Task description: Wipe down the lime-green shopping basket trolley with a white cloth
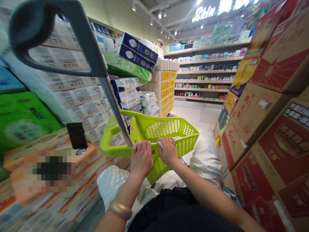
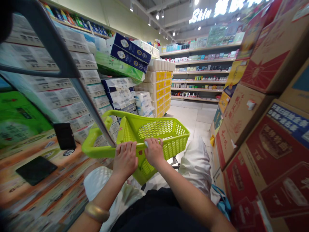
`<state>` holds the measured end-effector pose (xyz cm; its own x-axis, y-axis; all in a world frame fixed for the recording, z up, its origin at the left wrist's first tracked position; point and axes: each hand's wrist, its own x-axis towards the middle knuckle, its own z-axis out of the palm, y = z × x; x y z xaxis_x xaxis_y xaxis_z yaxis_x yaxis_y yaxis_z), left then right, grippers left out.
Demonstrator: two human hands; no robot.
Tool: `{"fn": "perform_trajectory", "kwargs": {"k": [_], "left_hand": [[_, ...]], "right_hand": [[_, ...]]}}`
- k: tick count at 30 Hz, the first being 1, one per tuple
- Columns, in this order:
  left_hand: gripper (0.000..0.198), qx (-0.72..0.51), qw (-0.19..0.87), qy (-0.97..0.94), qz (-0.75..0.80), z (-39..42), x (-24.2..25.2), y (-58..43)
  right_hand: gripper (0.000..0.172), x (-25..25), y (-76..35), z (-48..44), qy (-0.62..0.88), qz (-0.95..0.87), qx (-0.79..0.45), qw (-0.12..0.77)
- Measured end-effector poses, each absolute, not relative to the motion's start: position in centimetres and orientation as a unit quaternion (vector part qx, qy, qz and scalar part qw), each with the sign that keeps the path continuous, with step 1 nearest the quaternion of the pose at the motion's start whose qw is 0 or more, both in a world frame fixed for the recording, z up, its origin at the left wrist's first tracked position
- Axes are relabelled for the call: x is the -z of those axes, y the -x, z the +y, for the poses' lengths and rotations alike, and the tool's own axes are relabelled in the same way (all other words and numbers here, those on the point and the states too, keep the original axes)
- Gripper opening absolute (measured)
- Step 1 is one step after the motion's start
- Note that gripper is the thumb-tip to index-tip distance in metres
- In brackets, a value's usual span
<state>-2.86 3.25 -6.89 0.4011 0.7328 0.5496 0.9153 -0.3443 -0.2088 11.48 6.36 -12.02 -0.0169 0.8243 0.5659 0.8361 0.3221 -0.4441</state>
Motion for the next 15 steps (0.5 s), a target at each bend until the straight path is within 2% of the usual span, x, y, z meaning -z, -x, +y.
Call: {"fn": "perform_trajectory", "kwargs": {"k": [4,11,15], "left_hand": [[0.043,0.177,0.247,0.798,-0.521,3.1,6.7,2.7],[0.034,0.175,0.245,0.802,-0.516,3.3,6.8,2.7],[0.043,0.173,0.247,0.803,-0.514,3.2,6.8,2.9]], "right_hand": [[0.032,12.1,-12.6,6.5,0.631,-0.675,0.007,0.383],[0.034,10.4,-8.9,6.0,0.553,-0.732,-0.017,0.397],[0.033,11.6,-11.1,6.5,0.571,-0.723,0.002,0.388]]}}
